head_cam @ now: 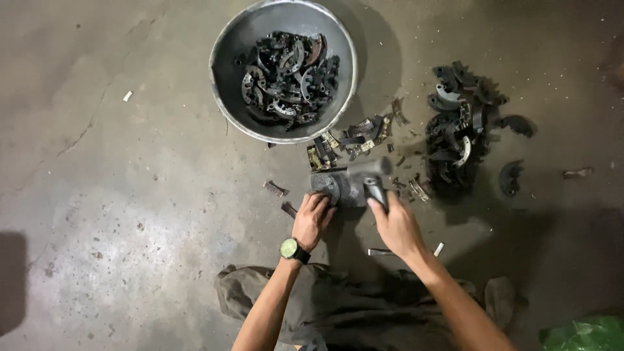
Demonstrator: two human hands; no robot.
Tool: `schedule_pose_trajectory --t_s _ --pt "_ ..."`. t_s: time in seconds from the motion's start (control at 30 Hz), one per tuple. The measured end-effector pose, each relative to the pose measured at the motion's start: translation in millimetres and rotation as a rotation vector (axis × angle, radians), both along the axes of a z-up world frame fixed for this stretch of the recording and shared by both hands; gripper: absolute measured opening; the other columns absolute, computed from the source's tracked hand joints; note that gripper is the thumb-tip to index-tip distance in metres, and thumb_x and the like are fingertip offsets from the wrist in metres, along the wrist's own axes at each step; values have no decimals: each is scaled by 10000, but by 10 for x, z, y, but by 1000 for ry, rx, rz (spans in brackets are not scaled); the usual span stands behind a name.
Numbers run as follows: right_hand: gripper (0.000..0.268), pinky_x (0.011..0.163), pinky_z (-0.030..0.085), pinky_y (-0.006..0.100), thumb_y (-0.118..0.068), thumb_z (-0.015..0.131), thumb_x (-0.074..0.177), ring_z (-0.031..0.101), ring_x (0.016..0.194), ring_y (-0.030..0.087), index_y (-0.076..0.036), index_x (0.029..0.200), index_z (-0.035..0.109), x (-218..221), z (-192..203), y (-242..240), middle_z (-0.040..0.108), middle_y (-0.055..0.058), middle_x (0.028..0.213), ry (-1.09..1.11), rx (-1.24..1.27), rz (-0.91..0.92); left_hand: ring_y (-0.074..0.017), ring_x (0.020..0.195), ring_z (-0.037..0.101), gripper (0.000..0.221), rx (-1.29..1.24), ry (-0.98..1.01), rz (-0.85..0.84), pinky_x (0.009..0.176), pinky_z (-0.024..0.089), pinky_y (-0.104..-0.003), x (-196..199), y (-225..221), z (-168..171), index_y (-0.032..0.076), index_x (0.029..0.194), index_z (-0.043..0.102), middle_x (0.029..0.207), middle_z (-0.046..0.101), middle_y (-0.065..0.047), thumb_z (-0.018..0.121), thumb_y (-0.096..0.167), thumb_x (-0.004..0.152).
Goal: Manually process and repair small mechanical components on a metal block using a hammer and pins.
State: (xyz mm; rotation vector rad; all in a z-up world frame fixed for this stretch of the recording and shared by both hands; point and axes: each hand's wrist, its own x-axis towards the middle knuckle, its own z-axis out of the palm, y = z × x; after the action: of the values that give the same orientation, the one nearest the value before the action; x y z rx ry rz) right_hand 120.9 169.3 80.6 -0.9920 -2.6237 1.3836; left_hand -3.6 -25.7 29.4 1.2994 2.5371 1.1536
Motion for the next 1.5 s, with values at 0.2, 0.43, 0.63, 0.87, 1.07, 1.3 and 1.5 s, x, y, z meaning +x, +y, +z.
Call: schedule_pose_trajectory --t_s 0.2,0.43,0.63,0.87,1.07,1.3,1.5 --pt "356 501 497 412 -348 607 989 649 525 269 5 1017 642 109 183 72 650 138 639 147 7 -45 -260 897 683 317 151 -479 302 785 546 -361 43 51 -59 -54 1068 726 1007 684 -185 807 200 895" --pt "371 494 491 421 -363 608 971 649 515 273 -2 1049 645 160 -8 -3 644 135 615 -7 -68 -24 -199 582 664 371 22 -1172 414 555 521 -352 -329 -5 -377 -55 946 721 698 684 -154 679 310 1004" --pt "345 481 465 433 -359 612 986 624 477 287 -18 1036 631 -34 246 35 601 134 560 -138 -41 86 -355 743 667 282 -121 -282 351 657 530 -404 -152 45 -88 -4 1018 726 852 676 -193 758 261 926" --pt "451 468 497 410 -294 615 1014 658 548 296 95 1221 521 -69 581 -81 667 178 708 337 186 143 -374 852 616 248 -83 -216 409 728 511 -453 -77 159 18 -4 944 676 933 600 -166 782 203 856" --pt "300 407 524 376 -262 584 1024 674 499 249 23 1115 595 -299 47 33 712 165 723 23 48 260 -374 853 557 189 -51 -214 388 760 457 -466 -94 147 -106 16 871 669 909 575 -168 789 155 824" --pt "293 385 463 381 -320 589 988 619 442 257 -40 1072 615 -77 550 180 679 161 616 -198 -134 -6 -372 945 565 250 -75 -98 254 822 455 -464 -135 34 -117 15 1046 675 987 597 -163 759 143 849" --pt "292 469 470 323 -310 645 1007 621 499 162 -20 980 633 357 361 416 640 75 622 148 70 -61 -416 1022 555 230 -171 -101 80 916 473 -493 -253 162 -69 -23 1112 646 1062 588 -205 672 89 914"
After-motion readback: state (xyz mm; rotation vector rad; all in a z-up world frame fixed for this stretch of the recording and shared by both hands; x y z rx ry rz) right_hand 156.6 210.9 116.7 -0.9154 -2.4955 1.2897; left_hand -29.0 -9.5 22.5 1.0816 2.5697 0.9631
